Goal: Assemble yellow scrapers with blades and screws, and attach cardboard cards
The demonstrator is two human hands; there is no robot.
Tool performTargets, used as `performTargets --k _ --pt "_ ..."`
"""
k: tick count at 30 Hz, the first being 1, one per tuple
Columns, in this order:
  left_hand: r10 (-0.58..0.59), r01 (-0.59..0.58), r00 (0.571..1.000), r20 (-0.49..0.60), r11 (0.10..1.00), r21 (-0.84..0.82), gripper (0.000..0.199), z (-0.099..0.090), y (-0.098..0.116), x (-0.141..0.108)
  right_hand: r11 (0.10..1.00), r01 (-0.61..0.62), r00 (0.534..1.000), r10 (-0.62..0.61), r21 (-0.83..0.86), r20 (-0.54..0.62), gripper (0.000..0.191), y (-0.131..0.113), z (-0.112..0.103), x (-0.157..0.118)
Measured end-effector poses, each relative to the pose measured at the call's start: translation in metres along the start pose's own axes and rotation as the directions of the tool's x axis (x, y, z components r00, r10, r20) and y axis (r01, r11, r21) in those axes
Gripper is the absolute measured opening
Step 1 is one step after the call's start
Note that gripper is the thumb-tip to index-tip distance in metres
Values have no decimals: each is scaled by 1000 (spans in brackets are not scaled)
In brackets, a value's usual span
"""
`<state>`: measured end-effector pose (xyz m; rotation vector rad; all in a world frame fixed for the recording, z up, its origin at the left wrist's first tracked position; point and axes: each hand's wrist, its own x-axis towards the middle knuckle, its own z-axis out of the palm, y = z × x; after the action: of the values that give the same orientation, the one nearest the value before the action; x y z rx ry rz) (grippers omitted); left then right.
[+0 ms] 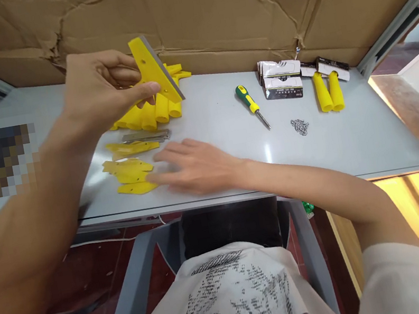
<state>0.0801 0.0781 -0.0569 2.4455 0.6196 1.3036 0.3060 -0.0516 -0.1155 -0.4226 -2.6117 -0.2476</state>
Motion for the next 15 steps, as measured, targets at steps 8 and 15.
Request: performTargets --k 8,15 --pt "-258 258 966 1 966 24 49 5 -3 -4 985 1 986 27 -172 162 47 -27 28 68" --pt "-81 96 995 -56 929 357 40 33 5 -10 976 -49 982 7 -212 -191 24 -32 -39 -25"
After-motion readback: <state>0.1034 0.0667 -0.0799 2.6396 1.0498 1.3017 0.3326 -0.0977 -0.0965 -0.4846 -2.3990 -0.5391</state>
